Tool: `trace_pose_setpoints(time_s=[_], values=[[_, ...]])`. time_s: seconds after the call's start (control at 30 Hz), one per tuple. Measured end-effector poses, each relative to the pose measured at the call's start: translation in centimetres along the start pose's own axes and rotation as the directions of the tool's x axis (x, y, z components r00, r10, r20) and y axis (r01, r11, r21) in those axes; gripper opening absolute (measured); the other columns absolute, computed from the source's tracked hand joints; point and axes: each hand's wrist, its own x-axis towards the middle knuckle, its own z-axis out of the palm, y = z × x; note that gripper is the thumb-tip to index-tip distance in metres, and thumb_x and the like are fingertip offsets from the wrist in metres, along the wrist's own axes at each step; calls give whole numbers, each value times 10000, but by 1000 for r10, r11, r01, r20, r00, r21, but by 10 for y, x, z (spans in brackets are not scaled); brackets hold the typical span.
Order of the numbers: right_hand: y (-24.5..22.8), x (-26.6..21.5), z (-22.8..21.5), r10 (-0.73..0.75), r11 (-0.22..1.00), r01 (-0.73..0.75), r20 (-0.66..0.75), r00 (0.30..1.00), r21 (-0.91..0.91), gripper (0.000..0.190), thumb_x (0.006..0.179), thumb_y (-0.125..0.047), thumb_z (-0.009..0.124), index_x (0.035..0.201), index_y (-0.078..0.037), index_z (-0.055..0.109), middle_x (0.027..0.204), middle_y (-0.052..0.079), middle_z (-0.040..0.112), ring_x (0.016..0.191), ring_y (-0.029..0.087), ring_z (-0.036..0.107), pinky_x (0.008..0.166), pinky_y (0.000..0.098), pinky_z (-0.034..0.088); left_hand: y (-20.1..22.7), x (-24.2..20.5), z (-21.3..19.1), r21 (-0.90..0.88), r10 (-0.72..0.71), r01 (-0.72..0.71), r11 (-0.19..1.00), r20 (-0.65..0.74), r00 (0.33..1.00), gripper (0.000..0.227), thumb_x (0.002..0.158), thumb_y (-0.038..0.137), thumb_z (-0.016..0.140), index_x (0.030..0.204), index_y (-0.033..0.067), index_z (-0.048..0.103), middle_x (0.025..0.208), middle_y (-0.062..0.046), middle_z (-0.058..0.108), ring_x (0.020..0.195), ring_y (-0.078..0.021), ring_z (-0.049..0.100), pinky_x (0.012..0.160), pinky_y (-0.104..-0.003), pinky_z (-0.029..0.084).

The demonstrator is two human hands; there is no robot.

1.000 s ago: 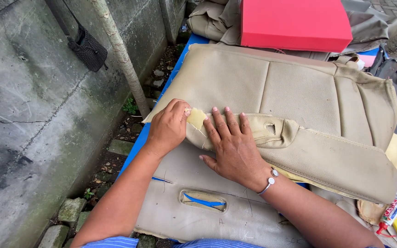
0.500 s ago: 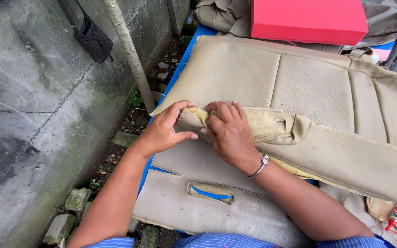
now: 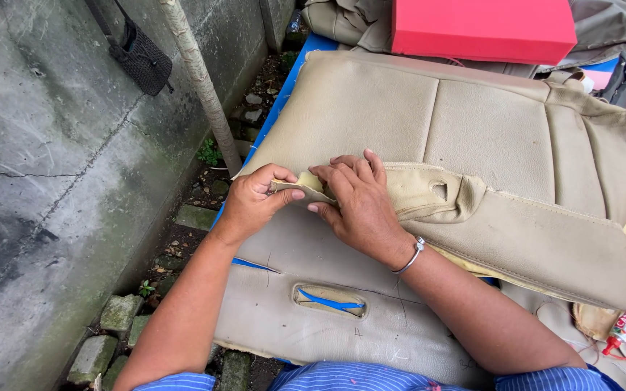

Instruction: Repairing a leather car seat cover by inserting foam padding and applying adhesive

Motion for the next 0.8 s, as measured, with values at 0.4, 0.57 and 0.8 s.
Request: trace_pose_setpoints(time_s=[0.4, 0.57, 0.8], values=[[24, -4, 21, -62, 997, 69, -172, 983, 35, 210, 896, -311, 766, 904, -148, 633, 870, 22, 648, 894, 232, 639, 1088, 481, 398, 28, 4, 5, 614, 350, -370, 697, 160, 923, 246, 934, 365, 747, 1129, 241, 664, 862, 48, 748, 828, -173, 737, 881, -346, 512], [36, 0, 41, -114, 990, 131, -230, 966, 58, 203, 794, -228, 801, 810, -120, 630, 811, 52, 625, 853, 278, 647, 1025, 465, 481, 99, 18, 38, 748, 606, -485, 453, 140, 783, 118, 1031, 247, 613, 1117, 209, 684, 989, 71, 696, 914, -155, 671, 953, -348, 445], [-13, -61, -23, -259, 914, 276, 96, 961, -298, 409, 994, -144, 513, 1393, -74, 572, 1397, 140, 614, 1249, 325, 586, 1089, 527, 400, 123, 76, 97, 414, -107, -322, 851, 738, 666, 352, 1054, 303, 482, 1342, 169, 634, 1492, -79, 592, 1403, -407, 456, 1091, -644, 351]])
